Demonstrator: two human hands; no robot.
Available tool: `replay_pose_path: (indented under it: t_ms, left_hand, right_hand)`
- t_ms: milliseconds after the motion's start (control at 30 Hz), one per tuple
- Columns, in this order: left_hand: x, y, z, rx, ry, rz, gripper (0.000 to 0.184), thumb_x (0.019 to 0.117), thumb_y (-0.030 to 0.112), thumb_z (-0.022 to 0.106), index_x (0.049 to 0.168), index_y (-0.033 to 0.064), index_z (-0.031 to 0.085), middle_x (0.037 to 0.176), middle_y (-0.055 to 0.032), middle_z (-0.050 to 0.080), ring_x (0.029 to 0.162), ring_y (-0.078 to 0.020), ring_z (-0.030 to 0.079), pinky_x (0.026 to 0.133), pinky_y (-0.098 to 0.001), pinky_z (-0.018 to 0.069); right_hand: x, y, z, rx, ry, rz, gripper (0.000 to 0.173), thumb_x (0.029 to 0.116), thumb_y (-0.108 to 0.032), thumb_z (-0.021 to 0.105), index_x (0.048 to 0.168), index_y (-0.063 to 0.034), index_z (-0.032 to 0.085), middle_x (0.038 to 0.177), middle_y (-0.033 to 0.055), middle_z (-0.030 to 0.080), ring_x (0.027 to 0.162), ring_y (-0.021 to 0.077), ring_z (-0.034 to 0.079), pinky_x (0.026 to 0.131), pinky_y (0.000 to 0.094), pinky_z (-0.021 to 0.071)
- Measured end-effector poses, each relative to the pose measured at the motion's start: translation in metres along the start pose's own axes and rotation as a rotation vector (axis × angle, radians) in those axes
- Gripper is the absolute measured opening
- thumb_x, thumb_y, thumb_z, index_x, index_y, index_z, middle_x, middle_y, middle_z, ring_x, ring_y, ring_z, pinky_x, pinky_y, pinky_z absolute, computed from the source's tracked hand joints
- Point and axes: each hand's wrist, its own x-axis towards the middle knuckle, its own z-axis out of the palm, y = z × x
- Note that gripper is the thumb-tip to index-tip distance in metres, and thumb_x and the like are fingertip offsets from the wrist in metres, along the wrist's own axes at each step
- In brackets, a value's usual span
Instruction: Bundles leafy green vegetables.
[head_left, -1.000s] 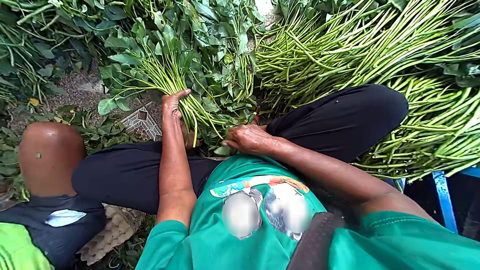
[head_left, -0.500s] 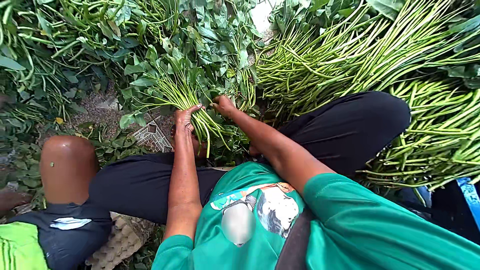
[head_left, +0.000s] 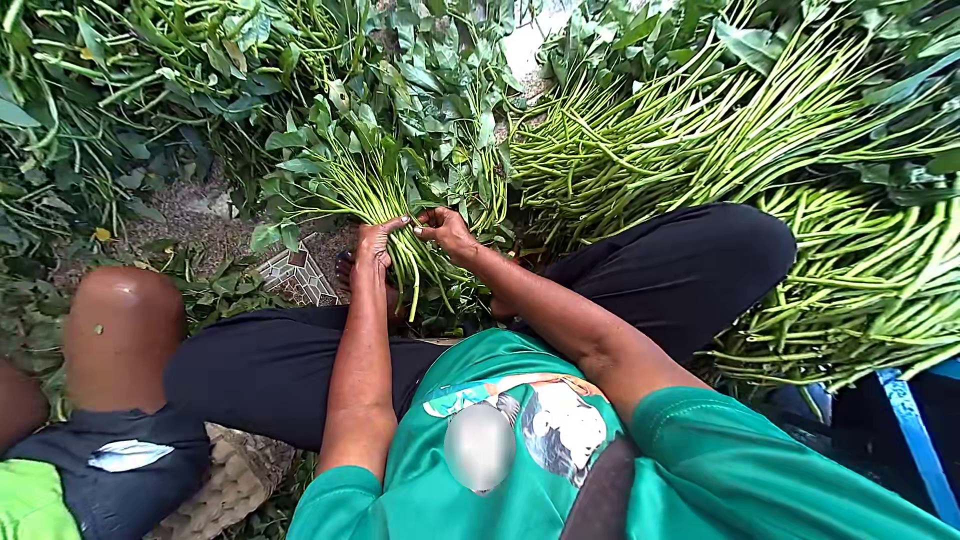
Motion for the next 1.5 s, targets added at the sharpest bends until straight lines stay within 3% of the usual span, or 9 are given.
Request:
replay_pose_path:
  t_ms: [100,300,400,667,867,1067,1133,1300,1500]
  left_hand:
    - [0.0,-0.003,-0.004,0.007,-0.04,0.011,0.057,0.076,-0.006,0.083,0.126,-0.0015,0.057,0.108,-0.0159,0.071,0.094,-0.0221,0.071,0.082,-0.0401,0.0614]
    - [-0.006,0.002,-0.005,0.034,-0.107,0.008,0.052,0.0801,-0.004,0.081,0.126,-0.0005,0.056,0.106,-0.0133,0.071,0.091,-0.0201,0.071,0.083,-0.0393,0.0615]
    - [-0.008,0.004,-0.006,-0.009,-0.122,0.011,0.046,0.0823,-0.004,0.077,0.123,0.0014,0.057,0.101,-0.0115,0.07,0.089,-0.0188,0.071,0.08,-0.0377,0.061]
    - [-0.016,0.019,-0.01,-0.203,-0.248,0.013,0.029,0.0886,-0.005,0.068,0.116,0.0013,0.059,0.097,-0.0126,0.073,0.088,-0.0214,0.073,0.08,-0.0387,0.0622]
    - [-0.017,0.038,-0.013,-0.139,-0.014,0.137,0.056,0.0805,-0.004,0.08,0.13,0.0008,0.053,0.108,-0.0137,0.071,0.095,-0.0219,0.072,0.083,-0.0411,0.062]
    - [-0.018,0.055,-0.034,-0.141,0.032,0.23,0.056,0.0818,-0.005,0.079,0.13,0.001,0.051,0.107,-0.0127,0.071,0.094,-0.0202,0.072,0.083,-0.0384,0.0625]
    - [-0.019,0.054,-0.034,-0.136,0.03,0.246,0.058,0.0805,-0.005,0.08,0.131,0.0005,0.051,0.109,-0.0131,0.071,0.095,-0.0206,0.072,0.084,-0.0386,0.0624]
    - [-0.025,0.054,-0.022,-0.171,0.047,0.242,0.053,0.083,-0.004,0.078,0.13,0.0009,0.052,0.107,-0.0135,0.071,0.095,-0.0211,0.072,0.083,-0.0397,0.0622]
    - [-0.027,0.05,-0.017,-0.239,0.073,0.248,0.051,0.0835,-0.003,0.078,0.128,-0.0007,0.054,0.107,-0.0149,0.071,0.095,-0.0223,0.072,0.084,-0.0404,0.0621]
  right_hand:
    - [0.001,-0.002,-0.001,0.051,-0.018,0.026,0.028,0.0878,0.004,0.074,0.114,0.0067,0.064,0.1,0.0141,0.067,0.086,0.0159,0.063,0.08,0.0331,0.0562]
    - [-0.006,-0.02,-0.006,0.005,-0.076,0.138,0.028,0.0902,-0.003,0.076,0.115,0.002,0.064,0.096,0.0117,0.064,0.075,0.0154,0.059,0.066,0.0317,0.0517]
    - [-0.012,-0.025,-0.003,-0.041,-0.053,0.061,0.03,0.0903,-0.003,0.076,0.116,0.0036,0.064,0.099,0.0145,0.066,0.081,0.0178,0.061,0.073,0.0356,0.0534]
    - [-0.027,-0.039,0.004,0.457,-0.051,0.247,0.011,0.1026,-0.017,0.063,0.108,-0.0071,0.062,0.095,0.0032,0.065,0.078,0.0101,0.061,0.065,0.0281,0.0519]
    - [-0.051,-0.023,-0.01,-0.375,-0.214,-0.325,0.021,0.0974,-0.011,0.068,0.108,0.0072,0.067,0.097,0.0175,0.071,0.089,0.0245,0.07,0.089,0.045,0.0576]
    - [-0.088,-0.039,-0.036,-1.292,-0.57,0.122,0.022,0.0894,-0.004,0.074,0.11,0.0026,0.072,0.116,0.0289,0.068,0.113,0.0503,0.063,0.091,0.0726,0.0491]
    - [-0.083,-0.046,-0.046,-1.328,-0.43,0.116,0.018,0.0933,-0.007,0.069,0.109,0.0017,0.072,0.118,0.03,0.067,0.112,0.0535,0.063,0.087,0.0768,0.0473]
    - [-0.07,-0.067,-0.046,-1.015,-0.28,-0.248,0.025,0.0991,-0.024,0.067,0.11,-0.0021,0.073,0.113,0.0202,0.07,0.11,0.0397,0.066,0.094,0.0625,0.0514]
    - [-0.084,-0.047,-0.026,-0.973,-0.208,-0.24,0.037,0.0995,-0.036,0.068,0.115,-0.0026,0.068,0.113,0.0199,0.069,0.106,0.0392,0.068,0.088,0.0627,0.0528]
